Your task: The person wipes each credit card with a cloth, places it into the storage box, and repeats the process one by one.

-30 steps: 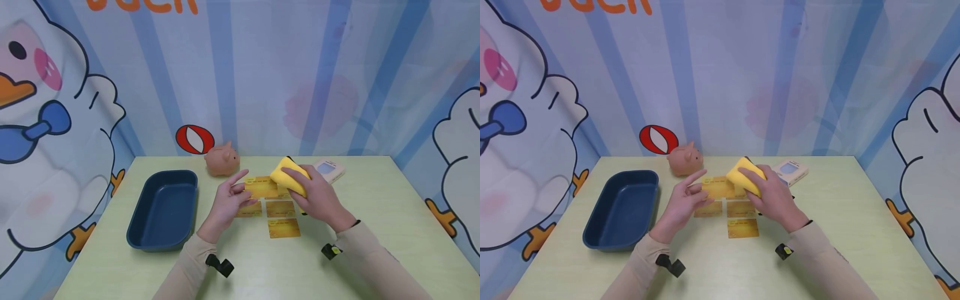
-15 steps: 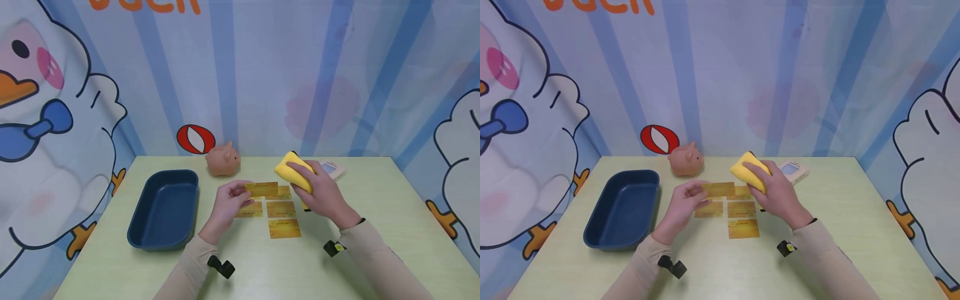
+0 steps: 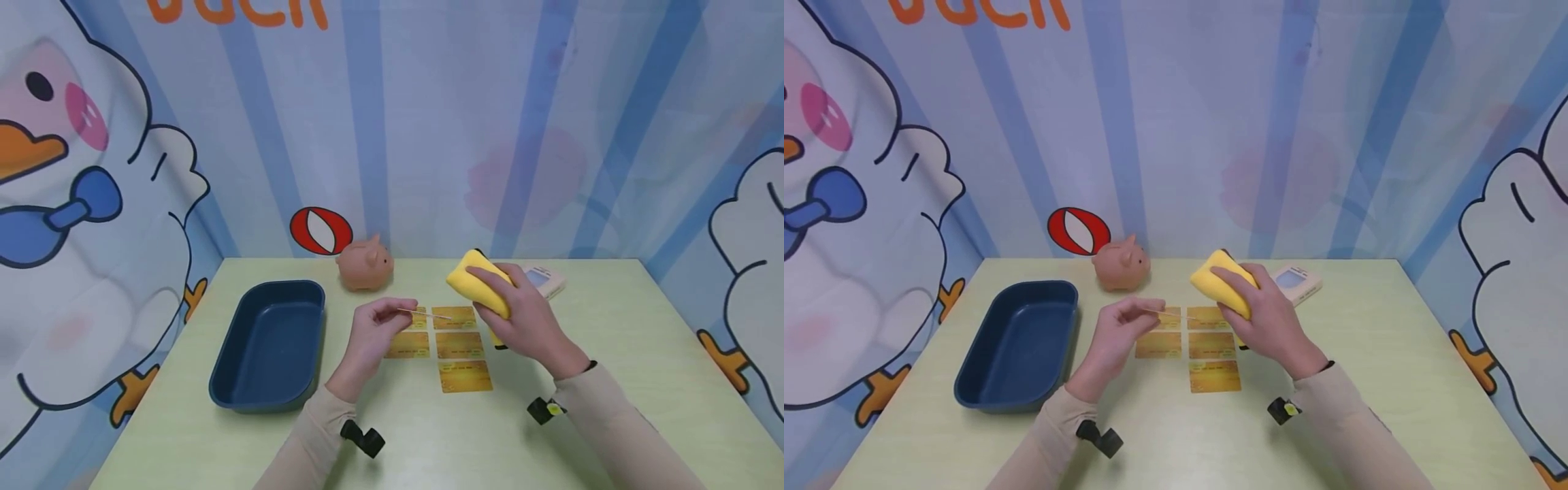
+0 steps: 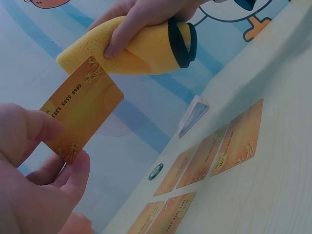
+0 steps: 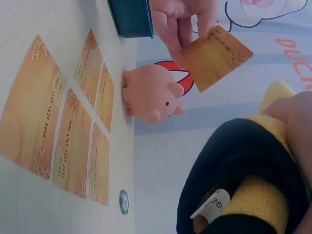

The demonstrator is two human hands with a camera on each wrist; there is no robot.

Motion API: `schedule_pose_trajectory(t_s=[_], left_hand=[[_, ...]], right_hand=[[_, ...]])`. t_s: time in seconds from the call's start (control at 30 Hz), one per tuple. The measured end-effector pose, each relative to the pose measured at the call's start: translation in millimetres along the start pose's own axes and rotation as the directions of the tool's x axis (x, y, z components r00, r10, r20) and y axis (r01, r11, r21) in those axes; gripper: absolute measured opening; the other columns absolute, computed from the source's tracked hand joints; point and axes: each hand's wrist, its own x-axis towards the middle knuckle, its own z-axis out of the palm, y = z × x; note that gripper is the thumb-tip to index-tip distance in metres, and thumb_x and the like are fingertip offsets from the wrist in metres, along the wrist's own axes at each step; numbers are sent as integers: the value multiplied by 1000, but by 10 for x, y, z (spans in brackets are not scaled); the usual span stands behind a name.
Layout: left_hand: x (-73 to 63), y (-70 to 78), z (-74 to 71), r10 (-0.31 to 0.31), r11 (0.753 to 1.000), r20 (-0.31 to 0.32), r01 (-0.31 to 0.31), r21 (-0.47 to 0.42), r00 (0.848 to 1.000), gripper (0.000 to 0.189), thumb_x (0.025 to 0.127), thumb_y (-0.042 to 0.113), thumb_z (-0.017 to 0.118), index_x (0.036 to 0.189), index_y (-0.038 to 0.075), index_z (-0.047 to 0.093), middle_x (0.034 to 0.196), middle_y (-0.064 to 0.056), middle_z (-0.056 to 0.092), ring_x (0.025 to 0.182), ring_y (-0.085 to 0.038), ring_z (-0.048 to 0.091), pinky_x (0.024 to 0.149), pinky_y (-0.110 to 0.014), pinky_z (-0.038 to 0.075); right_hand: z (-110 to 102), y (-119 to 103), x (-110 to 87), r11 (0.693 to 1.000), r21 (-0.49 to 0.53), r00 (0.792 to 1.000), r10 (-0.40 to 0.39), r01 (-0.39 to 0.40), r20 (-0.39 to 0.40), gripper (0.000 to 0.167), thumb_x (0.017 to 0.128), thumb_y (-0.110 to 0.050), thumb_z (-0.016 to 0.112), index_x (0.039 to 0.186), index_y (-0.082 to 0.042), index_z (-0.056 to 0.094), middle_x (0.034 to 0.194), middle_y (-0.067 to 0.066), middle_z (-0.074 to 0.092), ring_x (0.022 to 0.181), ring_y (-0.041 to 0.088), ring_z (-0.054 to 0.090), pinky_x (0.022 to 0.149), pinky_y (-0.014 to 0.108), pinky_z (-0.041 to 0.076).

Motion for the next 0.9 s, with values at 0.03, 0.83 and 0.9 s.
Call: schedule_pose_trajectory(t_s=[0.03, 0.83, 0.9], left_hand=[[2, -7, 1, 3, 1000, -4, -3, -3, 1000, 17, 97, -6, 67, 110, -5, 77, 123, -16, 75, 105, -18, 72, 90, -27, 60], [-15, -31, 2, -119, 992, -3, 119, -36, 993, 39, 90, -1, 80, 128, 1, 73, 133, -22, 66, 108, -29, 73, 86, -30, 62], [-7, -37, 7, -116, 992, 1, 116, -41, 993, 45, 90, -3, 79, 134, 3, 69, 135, -25, 64, 111, -34, 72, 86, -32, 63]], right_hand=[[0, 0, -4, 1000, 2, 1000, 0, 0, 0, 59, 96, -12, 75, 151, -22, 55, 141, 23, 51, 88, 27, 55, 67, 41, 48], [22, -36, 5, 999, -15, 999, -38, 39, 22, 60, 96, -14, 76, 151, -26, 55, 140, 19, 52, 86, 23, 54, 68, 41, 48], [28, -54, 18, 999, -16, 999, -42, 42, 25, 60, 96, -15, 76, 151, -26, 55, 141, 19, 52, 86, 23, 54, 67, 40, 48]])
